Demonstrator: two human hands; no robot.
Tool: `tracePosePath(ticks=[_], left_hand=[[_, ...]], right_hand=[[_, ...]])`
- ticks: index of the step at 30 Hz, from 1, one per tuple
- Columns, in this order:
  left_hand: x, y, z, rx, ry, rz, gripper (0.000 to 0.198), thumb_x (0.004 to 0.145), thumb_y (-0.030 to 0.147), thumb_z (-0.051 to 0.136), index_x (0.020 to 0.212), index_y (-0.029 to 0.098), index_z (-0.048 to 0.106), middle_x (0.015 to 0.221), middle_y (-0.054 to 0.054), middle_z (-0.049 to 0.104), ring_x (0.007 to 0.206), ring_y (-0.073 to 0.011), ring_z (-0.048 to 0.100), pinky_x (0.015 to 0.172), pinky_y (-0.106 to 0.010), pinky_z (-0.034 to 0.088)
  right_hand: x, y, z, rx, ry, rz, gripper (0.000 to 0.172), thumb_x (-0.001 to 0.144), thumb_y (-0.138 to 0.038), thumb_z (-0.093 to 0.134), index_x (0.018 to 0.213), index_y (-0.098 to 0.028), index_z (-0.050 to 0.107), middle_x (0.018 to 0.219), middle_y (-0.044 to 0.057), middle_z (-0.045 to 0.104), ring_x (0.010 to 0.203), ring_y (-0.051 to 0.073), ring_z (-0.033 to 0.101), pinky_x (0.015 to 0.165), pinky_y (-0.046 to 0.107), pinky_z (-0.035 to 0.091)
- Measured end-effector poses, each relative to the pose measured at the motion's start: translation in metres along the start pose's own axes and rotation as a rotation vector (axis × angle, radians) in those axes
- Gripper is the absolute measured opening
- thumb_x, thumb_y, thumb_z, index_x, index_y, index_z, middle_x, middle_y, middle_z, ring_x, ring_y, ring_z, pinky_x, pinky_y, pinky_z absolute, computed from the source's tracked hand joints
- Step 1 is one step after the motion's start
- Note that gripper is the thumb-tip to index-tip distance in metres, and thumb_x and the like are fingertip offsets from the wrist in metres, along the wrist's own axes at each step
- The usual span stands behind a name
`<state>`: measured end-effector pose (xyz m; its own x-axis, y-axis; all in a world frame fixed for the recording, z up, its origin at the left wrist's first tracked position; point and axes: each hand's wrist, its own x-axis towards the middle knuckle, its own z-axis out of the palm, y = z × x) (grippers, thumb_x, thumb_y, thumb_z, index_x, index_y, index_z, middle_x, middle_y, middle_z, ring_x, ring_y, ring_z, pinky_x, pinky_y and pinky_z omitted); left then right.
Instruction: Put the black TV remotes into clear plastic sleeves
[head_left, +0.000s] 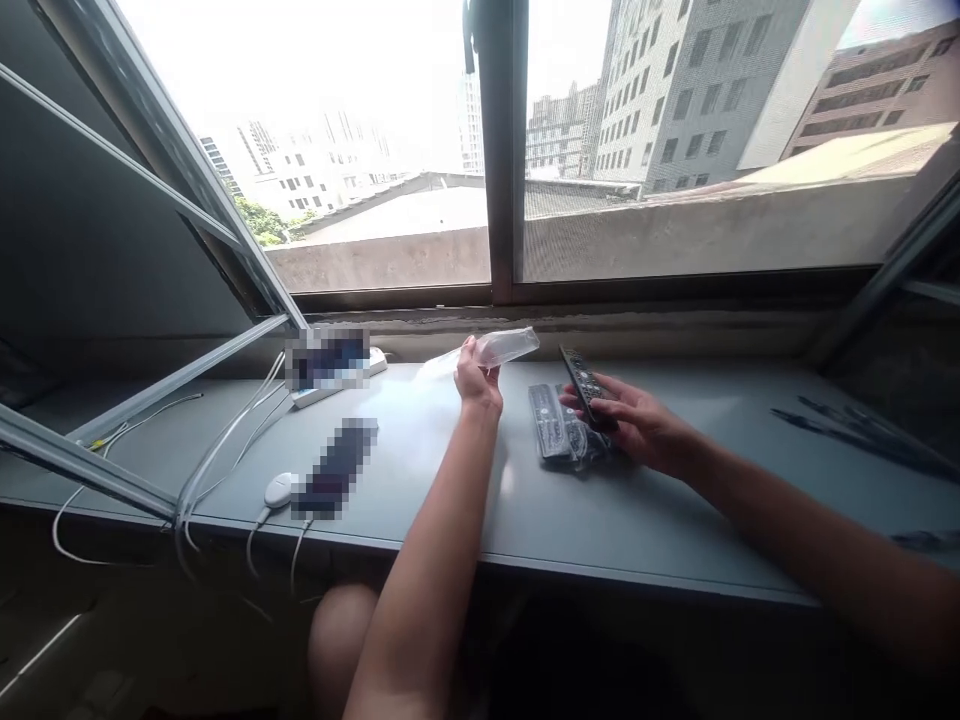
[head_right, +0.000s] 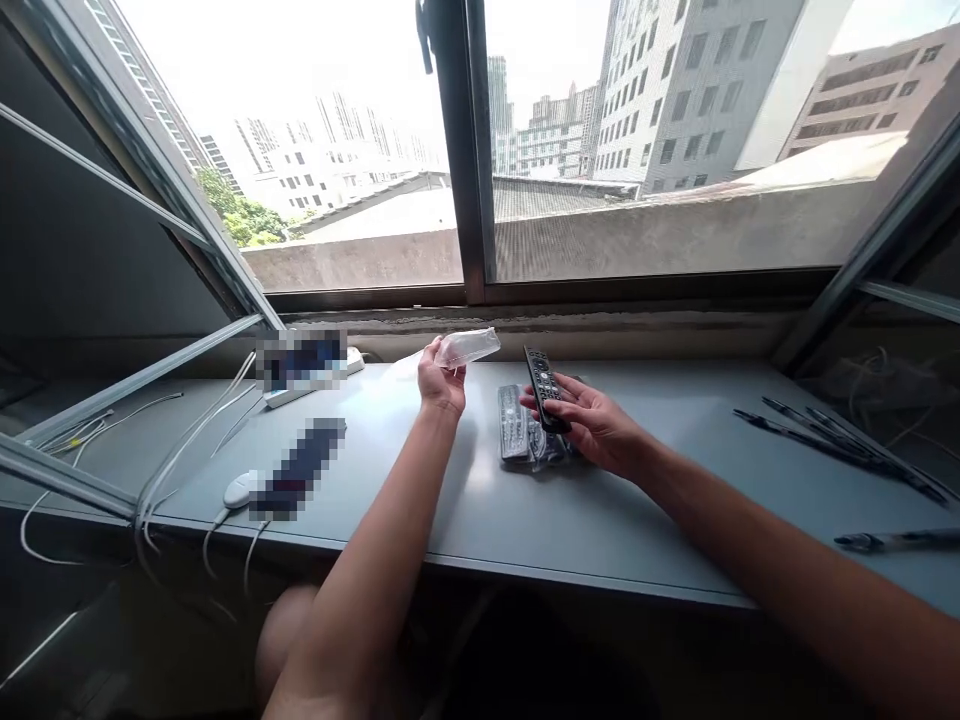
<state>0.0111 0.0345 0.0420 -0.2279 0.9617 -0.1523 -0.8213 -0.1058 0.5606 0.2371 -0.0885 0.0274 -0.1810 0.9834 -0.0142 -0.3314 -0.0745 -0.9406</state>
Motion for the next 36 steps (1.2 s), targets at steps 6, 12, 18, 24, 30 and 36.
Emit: tracePosePath(ticks=[6,12,18,24,30,36], left_hand=[[0.014,0.005,-0.013,0.2,-0.112,-0.131,0.018,0.094,0.029,0.077,0.11,0.021,0.078,0.096,-0.004,0.074,0.08,-0.0133,0.07,0.075,-0.024,0.052],[0.011,-0.013,-0.038,0.322,-0.15,-0.235,0.027,0.088,0.031,0.084,0.113,0.021,0.079,0.092,-0.002,0.073,0.069,-0.0104,0.065,0.067,-0.022,0.048],[-0.004,-0.025,-0.044,0.383,-0.313,-0.263,0.042,0.08,0.038,0.089,0.117,0.021,0.079,0.093,-0.003,0.074,0.075,-0.0125,0.066,0.069,-0.023,0.05],[-0.013,-0.028,-0.041,0.406,-0.326,-0.28,0.047,0.078,0.041,0.089,0.118,0.02,0.078,0.088,-0.002,0.068,0.07,-0.0125,0.062,0.065,-0.025,0.047],[-0.015,-0.026,-0.039,0.397,-0.301,-0.288,0.048,0.076,0.04,0.089,0.117,0.018,0.077,0.088,-0.002,0.068,0.07,-0.012,0.061,0.064,-0.024,0.046],[-0.016,-0.022,-0.038,0.371,-0.27,-0.288,0.047,0.075,0.037,0.09,0.116,0.018,0.078,0.088,-0.002,0.069,0.072,-0.0123,0.062,0.064,-0.024,0.045]], right_hand=[[0.0,-0.004,-0.004,0.094,0.127,0.079,0.028,0.085,-0.026,0.09,0.109,-0.019,0.079,0.094,0.007,0.08,0.067,0.014,0.069,0.054,0.02,0.061],[-0.002,-0.012,-0.008,0.13,0.095,0.09,0.014,0.092,-0.029,0.079,0.101,-0.02,0.074,0.079,0.003,0.07,0.044,0.006,0.046,0.036,0.016,0.04],[-0.003,-0.018,-0.011,0.235,0.065,0.131,0.034,0.108,-0.038,0.052,0.126,-0.018,0.073,0.087,0.009,0.066,0.052,0.014,0.053,0.033,0.02,0.047],[-0.003,-0.014,-0.011,0.378,0.063,0.153,0.042,0.11,-0.032,0.048,0.135,-0.008,0.07,0.087,0.009,0.059,0.057,0.016,0.055,0.037,0.021,0.055],[-0.004,-0.014,-0.017,0.427,0.168,0.187,0.028,0.108,-0.023,0.057,0.131,-0.015,0.07,0.092,0.01,0.064,0.066,0.017,0.061,0.039,0.018,0.056],[-0.005,-0.019,-0.019,0.436,0.133,0.275,0.039,0.112,-0.045,0.052,0.131,-0.016,0.071,0.085,0.008,0.066,0.045,0.012,0.044,0.031,0.021,0.051]])
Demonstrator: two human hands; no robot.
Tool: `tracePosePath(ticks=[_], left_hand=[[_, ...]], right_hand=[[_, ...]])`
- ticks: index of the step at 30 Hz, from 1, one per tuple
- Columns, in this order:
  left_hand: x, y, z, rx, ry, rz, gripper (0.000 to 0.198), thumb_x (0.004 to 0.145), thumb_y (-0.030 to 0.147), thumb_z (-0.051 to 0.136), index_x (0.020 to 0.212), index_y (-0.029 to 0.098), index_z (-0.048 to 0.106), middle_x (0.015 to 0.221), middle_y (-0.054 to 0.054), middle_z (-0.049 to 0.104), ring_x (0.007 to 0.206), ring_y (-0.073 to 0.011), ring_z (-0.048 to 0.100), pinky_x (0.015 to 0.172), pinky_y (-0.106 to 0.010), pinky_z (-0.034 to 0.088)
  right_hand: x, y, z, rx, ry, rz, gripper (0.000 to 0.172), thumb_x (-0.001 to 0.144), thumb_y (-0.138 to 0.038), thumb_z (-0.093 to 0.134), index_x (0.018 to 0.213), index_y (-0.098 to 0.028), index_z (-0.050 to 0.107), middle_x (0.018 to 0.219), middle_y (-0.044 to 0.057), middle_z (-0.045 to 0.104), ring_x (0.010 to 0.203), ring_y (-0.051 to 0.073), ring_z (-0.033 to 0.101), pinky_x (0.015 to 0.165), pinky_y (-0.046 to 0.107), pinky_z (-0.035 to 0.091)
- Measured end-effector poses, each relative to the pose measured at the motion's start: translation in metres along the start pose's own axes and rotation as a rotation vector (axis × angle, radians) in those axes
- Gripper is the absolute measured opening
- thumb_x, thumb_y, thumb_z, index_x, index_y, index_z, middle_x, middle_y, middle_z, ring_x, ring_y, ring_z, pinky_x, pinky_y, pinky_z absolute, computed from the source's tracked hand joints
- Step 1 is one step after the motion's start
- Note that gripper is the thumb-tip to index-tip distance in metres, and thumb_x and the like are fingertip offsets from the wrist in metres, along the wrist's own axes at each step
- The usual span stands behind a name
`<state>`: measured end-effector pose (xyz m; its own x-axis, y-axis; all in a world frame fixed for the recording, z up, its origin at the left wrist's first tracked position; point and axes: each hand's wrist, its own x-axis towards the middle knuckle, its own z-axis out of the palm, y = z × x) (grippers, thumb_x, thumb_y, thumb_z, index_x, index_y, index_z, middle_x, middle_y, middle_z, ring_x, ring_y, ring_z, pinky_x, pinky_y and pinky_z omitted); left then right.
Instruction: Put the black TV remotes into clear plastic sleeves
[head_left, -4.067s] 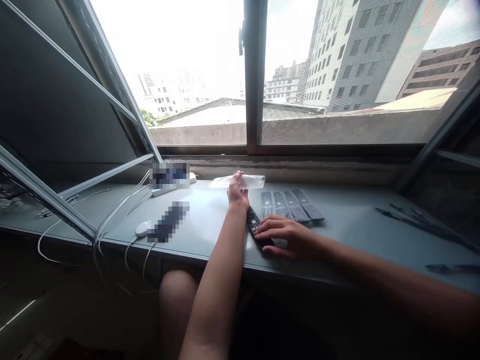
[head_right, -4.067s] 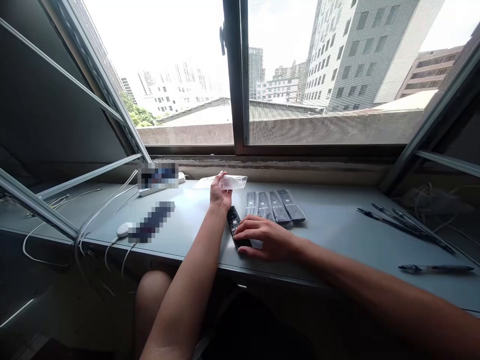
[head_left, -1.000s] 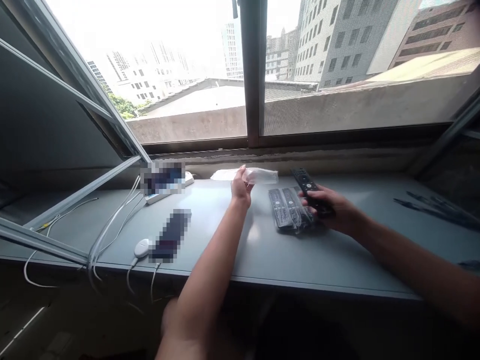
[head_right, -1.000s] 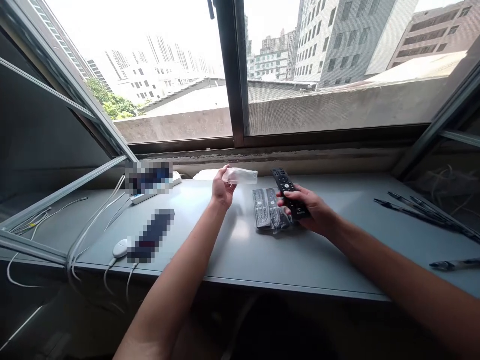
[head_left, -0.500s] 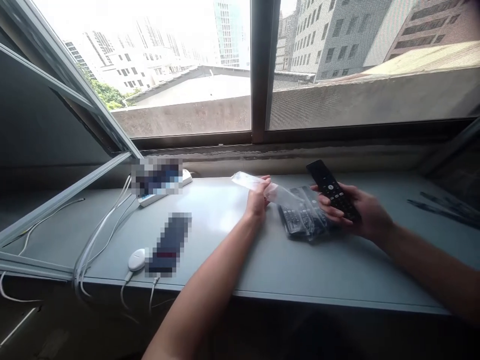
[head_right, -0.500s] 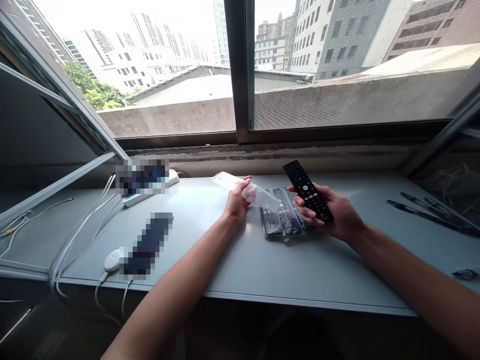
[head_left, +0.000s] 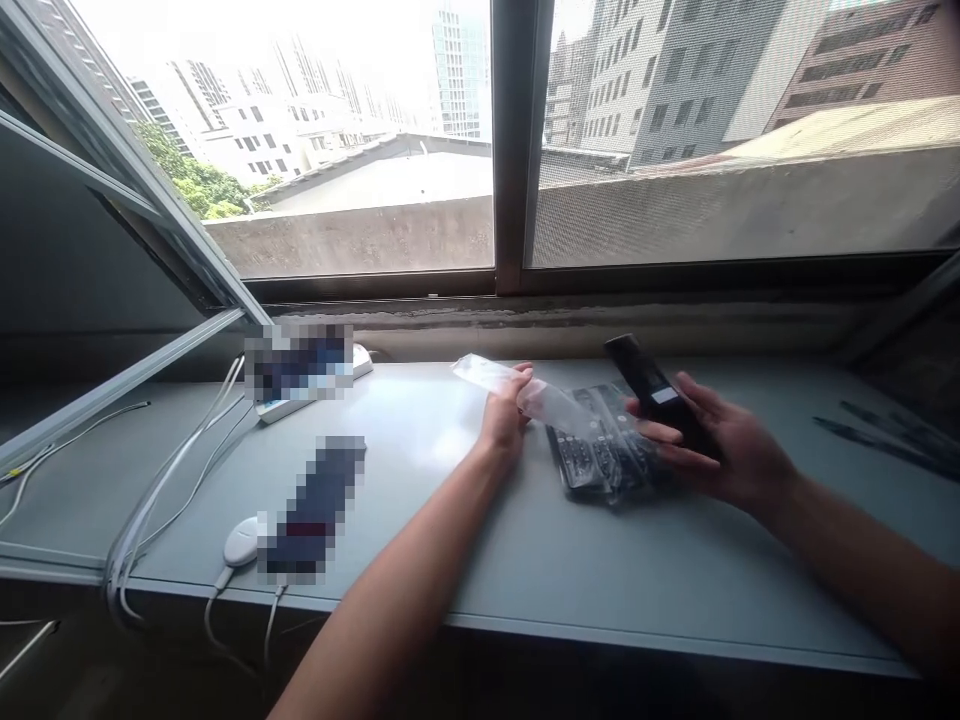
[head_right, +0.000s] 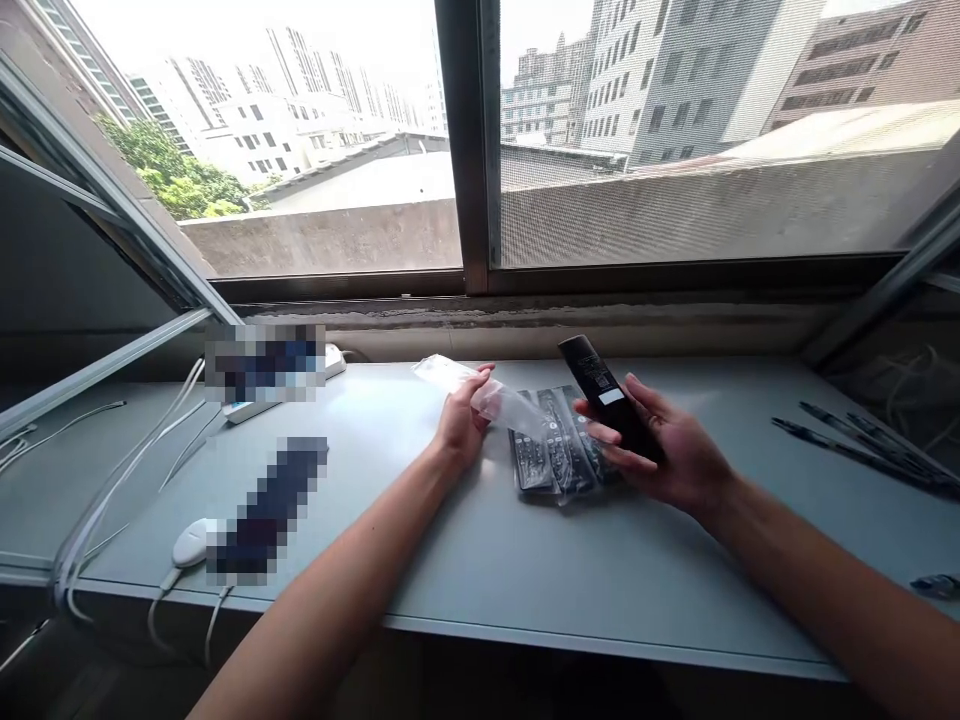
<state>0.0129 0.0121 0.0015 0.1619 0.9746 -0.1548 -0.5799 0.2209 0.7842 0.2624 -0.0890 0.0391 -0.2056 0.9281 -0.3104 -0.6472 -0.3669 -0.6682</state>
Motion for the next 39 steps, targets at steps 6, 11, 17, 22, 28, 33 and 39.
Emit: tracePosePath(ticks=[6,11,17,22,28,33,39], left_hand=[[-0.001,0.002,0.001,-0.005,-0.004,-0.008,0.047,0.075,0.037,0.089,0.117,0.018,0.078,0.086,-0.002,0.068,0.073,-0.0134,0.063,0.066,-0.025,0.046],[-0.003,0.002,0.001,0.011,-0.011,-0.005,0.047,0.075,0.038,0.09,0.116,0.018,0.078,0.084,-0.001,0.067,0.07,-0.0125,0.061,0.064,-0.025,0.046],[-0.001,0.005,-0.002,0.005,0.005,0.012,0.046,0.075,0.038,0.09,0.115,0.018,0.078,0.087,-0.001,0.068,0.071,-0.0111,0.061,0.064,-0.024,0.046],[0.002,0.008,-0.005,0.002,0.029,0.012,0.05,0.075,0.038,0.09,0.119,0.018,0.078,0.087,-0.001,0.068,0.07,-0.0105,0.06,0.063,-0.023,0.046],[0.003,0.01,-0.006,-0.019,0.046,0.029,0.044,0.076,0.035,0.088,0.116,0.018,0.079,0.088,-0.001,0.068,0.069,-0.0103,0.061,0.063,-0.023,0.046],[0.003,0.008,-0.005,-0.018,0.054,0.043,0.042,0.076,0.033,0.088,0.114,0.018,0.079,0.087,-0.002,0.069,0.07,-0.0109,0.061,0.063,-0.024,0.046],[-0.003,0.012,-0.003,0.018,0.094,0.022,0.042,0.079,0.036,0.086,0.117,0.019,0.08,0.083,-0.001,0.068,0.062,-0.0089,0.056,0.051,-0.022,0.033]], right_hand=[[0.0,0.004,0.004,0.071,-0.029,-0.036,0.035,0.11,-0.035,0.055,0.137,-0.02,0.07,0.087,0.006,0.061,0.059,0.015,0.053,0.036,0.017,0.054],[-0.004,0.004,0.0,-0.064,-0.035,-0.076,0.036,0.102,-0.029,0.067,0.138,-0.023,0.071,0.106,0.011,0.07,0.075,0.019,0.063,0.037,0.017,0.055],[-0.006,0.002,-0.005,-0.068,-0.172,0.058,0.035,0.109,-0.047,0.061,0.128,-0.02,0.073,0.094,0.008,0.069,0.053,0.012,0.05,0.029,0.014,0.045],[-0.006,0.006,-0.004,-0.014,-0.185,0.079,0.037,0.11,-0.038,0.057,0.139,-0.019,0.069,0.081,0.001,0.058,0.05,0.011,0.045,0.033,0.017,0.049],[-0.007,0.008,0.006,0.04,-0.062,0.028,0.036,0.104,-0.031,0.064,0.138,-0.021,0.07,0.096,0.009,0.07,0.076,0.02,0.068,0.045,0.021,0.06],[-0.007,0.005,0.01,-0.094,-0.046,0.062,0.037,0.109,-0.047,0.057,0.126,-0.018,0.072,0.105,0.016,0.076,0.073,0.023,0.071,0.043,0.024,0.06],[-0.004,0.008,0.011,0.002,-0.182,0.084,0.025,0.109,-0.036,0.058,0.122,-0.02,0.071,0.088,0.005,0.063,0.054,0.013,0.05,0.033,0.016,0.048]])
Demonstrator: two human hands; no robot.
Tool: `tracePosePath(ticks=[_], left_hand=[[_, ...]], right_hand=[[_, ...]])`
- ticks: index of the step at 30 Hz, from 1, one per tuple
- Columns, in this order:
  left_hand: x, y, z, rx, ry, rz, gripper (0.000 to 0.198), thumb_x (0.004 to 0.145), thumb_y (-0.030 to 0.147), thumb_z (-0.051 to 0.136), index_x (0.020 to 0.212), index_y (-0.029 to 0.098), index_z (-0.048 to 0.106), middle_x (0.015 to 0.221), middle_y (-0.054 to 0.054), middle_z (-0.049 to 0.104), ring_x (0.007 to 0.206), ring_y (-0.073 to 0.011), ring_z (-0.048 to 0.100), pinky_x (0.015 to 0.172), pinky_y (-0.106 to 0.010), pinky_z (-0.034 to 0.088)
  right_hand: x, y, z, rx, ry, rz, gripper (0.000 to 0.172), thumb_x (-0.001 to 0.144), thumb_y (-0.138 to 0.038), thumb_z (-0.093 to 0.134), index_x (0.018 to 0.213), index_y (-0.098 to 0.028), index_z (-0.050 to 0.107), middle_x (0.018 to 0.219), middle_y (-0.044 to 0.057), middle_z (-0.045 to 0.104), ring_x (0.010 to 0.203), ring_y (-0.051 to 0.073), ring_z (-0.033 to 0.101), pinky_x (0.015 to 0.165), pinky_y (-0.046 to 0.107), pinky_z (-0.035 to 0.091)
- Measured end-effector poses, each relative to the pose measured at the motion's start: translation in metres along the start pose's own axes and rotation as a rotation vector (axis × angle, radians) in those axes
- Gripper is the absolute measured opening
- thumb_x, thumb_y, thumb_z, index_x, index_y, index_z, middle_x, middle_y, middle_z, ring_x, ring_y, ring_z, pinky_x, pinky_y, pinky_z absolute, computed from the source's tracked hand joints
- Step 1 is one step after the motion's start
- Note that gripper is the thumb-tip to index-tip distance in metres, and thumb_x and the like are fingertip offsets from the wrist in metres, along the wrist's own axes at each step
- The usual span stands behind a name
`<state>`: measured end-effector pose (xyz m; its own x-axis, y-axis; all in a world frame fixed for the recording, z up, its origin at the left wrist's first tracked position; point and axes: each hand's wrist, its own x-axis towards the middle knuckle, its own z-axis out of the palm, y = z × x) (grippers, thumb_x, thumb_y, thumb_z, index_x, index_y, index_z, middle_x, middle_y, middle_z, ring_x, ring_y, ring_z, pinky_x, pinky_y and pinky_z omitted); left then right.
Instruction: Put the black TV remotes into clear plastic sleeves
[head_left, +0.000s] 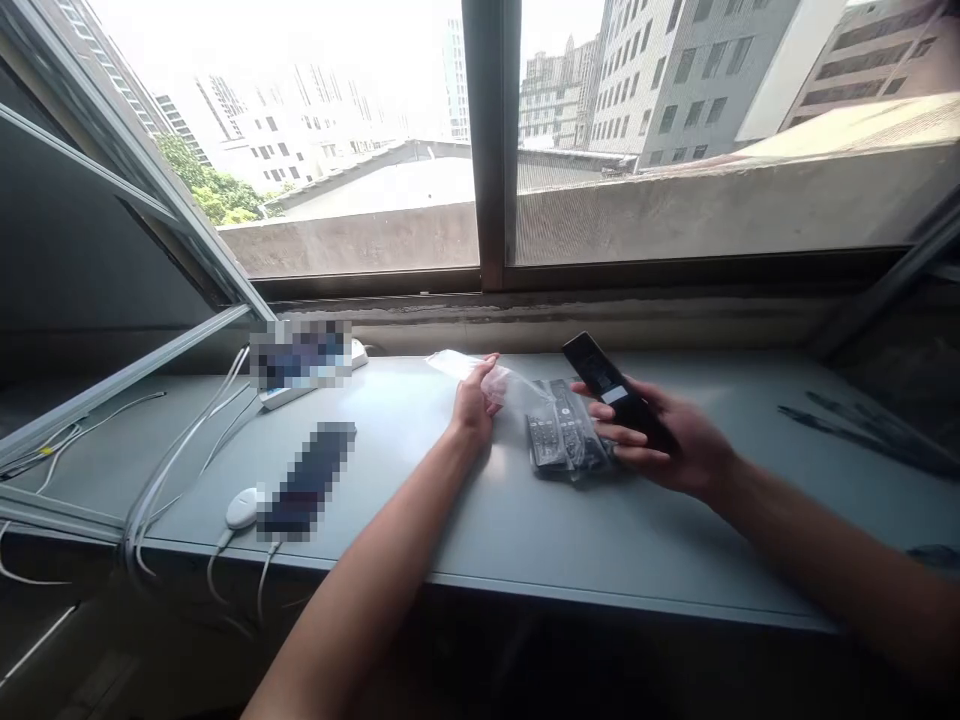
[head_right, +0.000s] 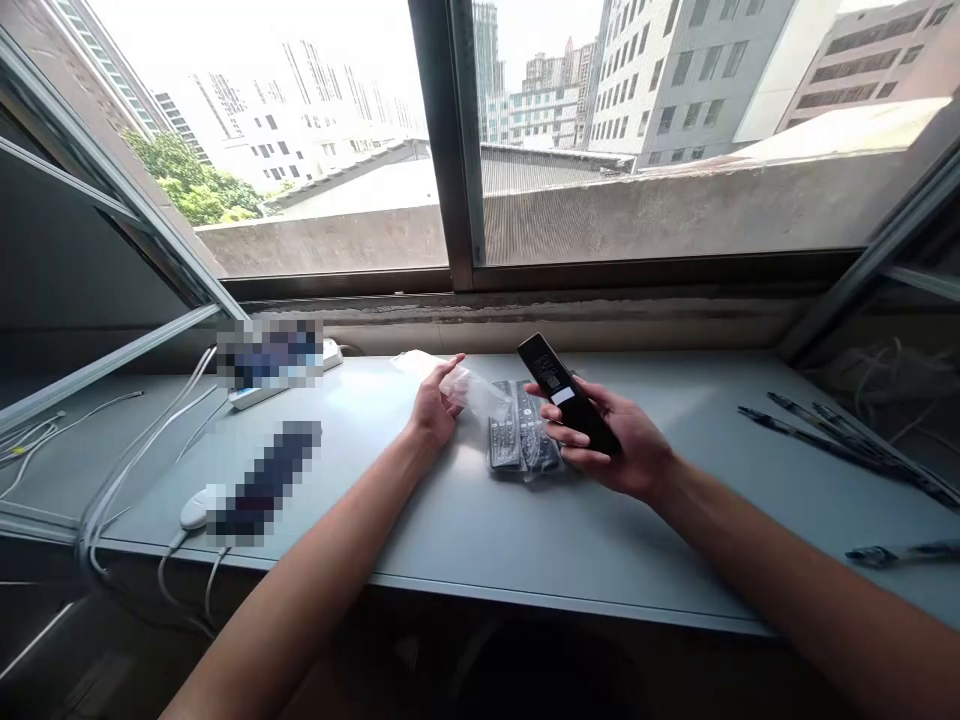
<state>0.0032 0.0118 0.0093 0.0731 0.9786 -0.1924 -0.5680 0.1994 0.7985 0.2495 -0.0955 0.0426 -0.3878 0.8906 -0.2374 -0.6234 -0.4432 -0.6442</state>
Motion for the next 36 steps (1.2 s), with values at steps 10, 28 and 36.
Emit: tracePosePath(ticks=[10,28,36], left_hand=[[0.021,0.027,0.023,-0.272,0.076,0.021,0.017,0.092,0.029,0.076,0.103,0.017,0.075,0.084,-0.003,0.07,0.063,-0.0094,0.062,0.049,-0.019,0.042],[0.014,0.023,-0.013,-0.319,0.055,0.063,0.018,0.095,0.02,0.08,0.113,0.02,0.077,0.092,0.0,0.071,0.057,-0.0015,0.057,0.037,-0.013,0.026],[0.011,0.022,-0.011,-0.365,0.06,0.082,0.025,0.089,0.017,0.087,0.113,0.021,0.078,0.094,0.0,0.074,0.062,-0.0033,0.065,0.037,-0.013,0.032]], right_hand=[[0.013,-0.001,0.018,-0.335,0.07,-0.226,0.029,0.089,-0.016,0.082,0.116,-0.022,0.079,0.125,0.011,0.08,0.104,0.026,0.079,0.095,0.043,0.071],[0.015,0.02,-0.004,-1.225,-0.02,-1.07,0.03,0.105,-0.038,0.075,0.134,-0.035,0.077,0.142,0.007,0.077,0.139,0.034,0.068,0.125,0.06,0.049],[0.02,0.031,0.007,-0.822,0.138,-0.848,0.039,0.098,-0.061,0.079,0.113,-0.028,0.064,0.101,0.007,0.081,0.093,0.031,0.081,0.09,0.051,0.066]])
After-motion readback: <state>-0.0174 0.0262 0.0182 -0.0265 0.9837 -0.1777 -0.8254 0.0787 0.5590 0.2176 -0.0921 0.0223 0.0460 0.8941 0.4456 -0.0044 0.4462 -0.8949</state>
